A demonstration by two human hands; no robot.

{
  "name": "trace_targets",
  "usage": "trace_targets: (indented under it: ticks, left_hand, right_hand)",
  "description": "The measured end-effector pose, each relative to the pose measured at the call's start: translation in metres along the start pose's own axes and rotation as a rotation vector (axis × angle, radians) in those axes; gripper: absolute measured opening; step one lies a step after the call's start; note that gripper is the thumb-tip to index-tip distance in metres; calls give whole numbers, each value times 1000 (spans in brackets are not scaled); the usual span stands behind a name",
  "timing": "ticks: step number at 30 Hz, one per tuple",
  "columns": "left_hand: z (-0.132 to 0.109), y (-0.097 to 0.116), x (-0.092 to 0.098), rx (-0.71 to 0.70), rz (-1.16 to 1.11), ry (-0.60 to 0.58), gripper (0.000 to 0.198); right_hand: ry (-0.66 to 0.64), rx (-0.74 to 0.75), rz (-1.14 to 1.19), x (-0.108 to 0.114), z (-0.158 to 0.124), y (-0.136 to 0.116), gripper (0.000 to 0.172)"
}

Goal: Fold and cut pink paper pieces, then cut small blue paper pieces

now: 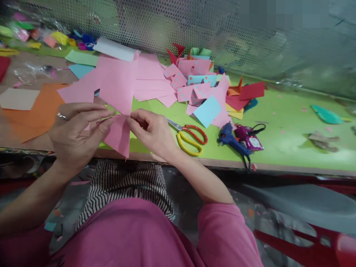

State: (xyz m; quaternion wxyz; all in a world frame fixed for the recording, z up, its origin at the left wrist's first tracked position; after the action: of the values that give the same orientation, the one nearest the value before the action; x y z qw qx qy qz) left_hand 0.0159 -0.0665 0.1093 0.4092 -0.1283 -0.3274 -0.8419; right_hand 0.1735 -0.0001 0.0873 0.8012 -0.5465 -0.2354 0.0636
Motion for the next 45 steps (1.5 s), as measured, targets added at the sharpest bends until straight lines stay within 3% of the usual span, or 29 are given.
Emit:
trace_targets:
  ticks: [5, 9, 13, 19, 28, 37, 45]
  left_hand:
    - [1, 2, -5, -6, 48, -20, 9]
    - [1, -3, -8, 69, 8, -66, 7]
    - [-1, -21, -14, 263, -145, -162, 12]
    - [-13, -47, -39, 582, -571, -306, 26]
    - [-13, -42, -41, 621, -714, -193, 23]
    - [-21, -38, -44, 700, -781, 57, 29]
    - [-25, -36, -58, 773, -957, -53, 32]
  right_hand:
    - [-12, 7, -26, -6, 0, -2, 21]
    - [-5, 72, -110, -7, 0, -11, 21]
    - [-7, 172, -203, -10, -1, -23, 19]
    - [-3, 297, -320, -12, -5, -47, 14]
    - [69, 450, -500, -15, -7, -69, 17]
    - [189, 573, -639, -20, -14, -74, 21]
    - [112, 429, -475, -14, -8, -72, 17]
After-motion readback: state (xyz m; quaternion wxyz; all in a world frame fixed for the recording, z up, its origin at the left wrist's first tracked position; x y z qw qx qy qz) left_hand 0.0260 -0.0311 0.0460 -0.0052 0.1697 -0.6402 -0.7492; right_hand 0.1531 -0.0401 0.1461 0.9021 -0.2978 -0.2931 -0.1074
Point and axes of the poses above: each hand's wrist, its own z-axis towards the middle knuckle, its own x-axis out of the back of the hand, y = z × x, the point moved 10 cm from there along z, towards the middle knuckle, and after that the axes turned 8 degrees about z, right-handed, at the moved point
